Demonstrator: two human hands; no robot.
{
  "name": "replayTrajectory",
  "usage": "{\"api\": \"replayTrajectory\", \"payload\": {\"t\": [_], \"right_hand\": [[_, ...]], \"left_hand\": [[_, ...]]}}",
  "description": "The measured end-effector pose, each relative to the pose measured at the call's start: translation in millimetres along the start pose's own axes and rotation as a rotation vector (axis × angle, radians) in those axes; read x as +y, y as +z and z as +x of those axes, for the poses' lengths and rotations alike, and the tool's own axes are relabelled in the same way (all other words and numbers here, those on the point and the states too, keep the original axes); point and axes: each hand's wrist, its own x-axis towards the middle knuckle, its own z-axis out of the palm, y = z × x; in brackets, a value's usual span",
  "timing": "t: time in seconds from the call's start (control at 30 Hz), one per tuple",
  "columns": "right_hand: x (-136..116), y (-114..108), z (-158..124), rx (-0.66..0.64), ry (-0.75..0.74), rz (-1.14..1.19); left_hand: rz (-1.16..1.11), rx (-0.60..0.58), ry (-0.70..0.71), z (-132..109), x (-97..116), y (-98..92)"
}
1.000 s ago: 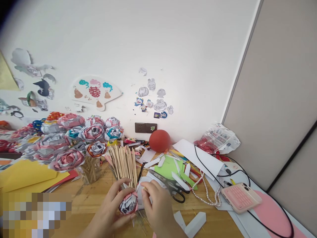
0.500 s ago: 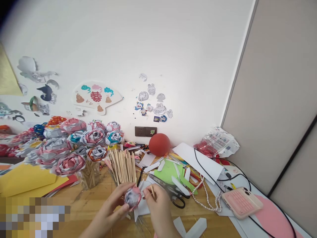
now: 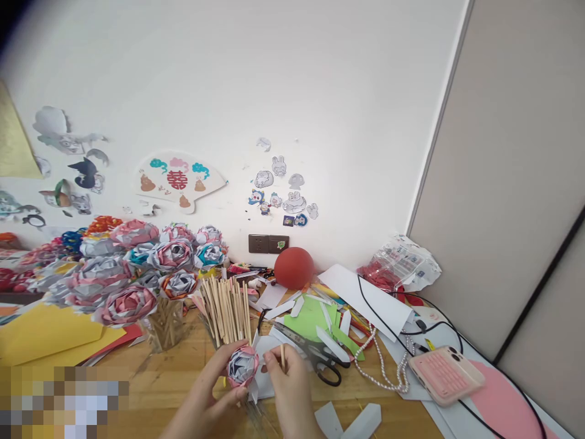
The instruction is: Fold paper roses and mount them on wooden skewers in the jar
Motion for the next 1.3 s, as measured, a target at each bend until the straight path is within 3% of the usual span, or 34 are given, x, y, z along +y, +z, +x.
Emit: {"api": "replayTrajectory", "payload": {"t": [0.23, 0.37, 0.47, 0.53, 0.7, 0.83, 1.0, 1.17, 1.3], "right_hand": [[-7.7, -6.5, -1.1, -0.092, -0.133, -0.292], [-26.3, -15.2, -4.0, -0.06, -0.449, -0.537], [-31.8, -21.1, -3.6, -0.193, -0.671, -0.697], [-29.9, -22.1, -3.2, -0.25, -0.739, -0.748], [-22.3, -18.7, -4.8, -0.251, -0.775, -0.686], [-22.7, -17.8, -6.0, -0.252, -0.819, -0.625], [-23.2, -17.1, -5.8, -0.19, -0.788, -0.58], [-21.4, -16.7, -5.2, -0.188, -0.707, -0.505], [-19.4, -17.0, -5.4, -0.185, -0.741, -0.504]], "left_hand": [[0.081, -0.102, 0.07, -7.8, -9.3, 5.7], [0.182, -0.127, 0.0, -8.7, -12.4, 7.9], [0.317, -0.127, -0.006, -5.6, -8.8, 5.6], [0.366, -0.106, 0.026, -3.7, -5.3, 3.7], [0.41, -0.076, 0.049, -1.5, 1.7, 0.8], [0.463, -0.08, 0.144, -0.3, 3.6, -1.4], [0.513, -0.024, 0.268, 0.7, 3.3, -3.7], [0.53, -0.012, 0.305, 1.0, 4.0, -3.8], [0.547, -0.016, 0.331, 1.1, 5.7, -3.8]]}}
